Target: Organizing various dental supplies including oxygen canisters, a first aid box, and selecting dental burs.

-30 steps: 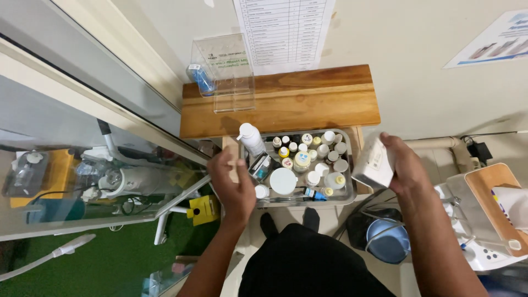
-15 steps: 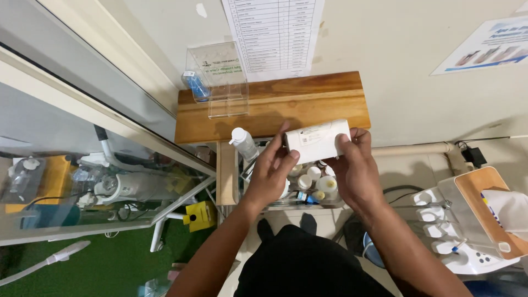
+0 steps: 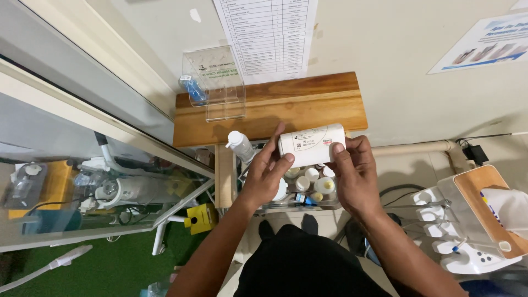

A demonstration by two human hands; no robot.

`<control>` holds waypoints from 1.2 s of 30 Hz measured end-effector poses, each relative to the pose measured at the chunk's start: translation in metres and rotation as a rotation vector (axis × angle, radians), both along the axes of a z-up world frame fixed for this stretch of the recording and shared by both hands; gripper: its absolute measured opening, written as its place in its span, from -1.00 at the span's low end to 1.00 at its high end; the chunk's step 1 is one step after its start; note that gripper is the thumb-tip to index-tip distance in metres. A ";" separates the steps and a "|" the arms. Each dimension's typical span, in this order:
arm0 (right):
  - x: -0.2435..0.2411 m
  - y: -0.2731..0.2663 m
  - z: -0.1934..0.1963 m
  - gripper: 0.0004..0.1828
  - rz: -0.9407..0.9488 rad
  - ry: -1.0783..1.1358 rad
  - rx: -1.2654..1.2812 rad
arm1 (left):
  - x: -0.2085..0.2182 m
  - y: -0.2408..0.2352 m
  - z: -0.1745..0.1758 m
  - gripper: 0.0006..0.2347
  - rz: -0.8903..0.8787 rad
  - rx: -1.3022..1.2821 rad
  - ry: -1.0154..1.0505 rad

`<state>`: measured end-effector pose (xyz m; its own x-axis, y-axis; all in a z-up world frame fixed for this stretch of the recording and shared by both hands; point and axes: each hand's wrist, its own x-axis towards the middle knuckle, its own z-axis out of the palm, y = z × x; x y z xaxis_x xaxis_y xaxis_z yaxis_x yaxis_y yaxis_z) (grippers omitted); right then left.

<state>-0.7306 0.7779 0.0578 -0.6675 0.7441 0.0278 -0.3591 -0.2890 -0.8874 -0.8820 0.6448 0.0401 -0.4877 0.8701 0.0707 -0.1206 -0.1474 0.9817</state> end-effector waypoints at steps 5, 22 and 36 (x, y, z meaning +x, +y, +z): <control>0.002 0.001 -0.001 -0.84 -0.008 0.006 0.002 | 0.001 0.001 0.007 -0.36 -0.014 -0.048 0.005; 0.012 0.003 0.006 -0.93 -0.100 -0.048 0.122 | 0.007 -0.008 0.012 -0.23 -0.049 0.052 -0.082; 0.011 0.007 0.023 -0.88 -0.171 -0.204 0.189 | 0.006 -0.003 0.008 -0.19 -0.014 0.025 -0.090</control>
<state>-0.7194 0.7853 0.0807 -0.5390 0.8405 0.0550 -0.1979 -0.0629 -0.9782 -0.8765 0.6422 0.0476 -0.4813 0.8752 0.0491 -0.2098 -0.1694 0.9629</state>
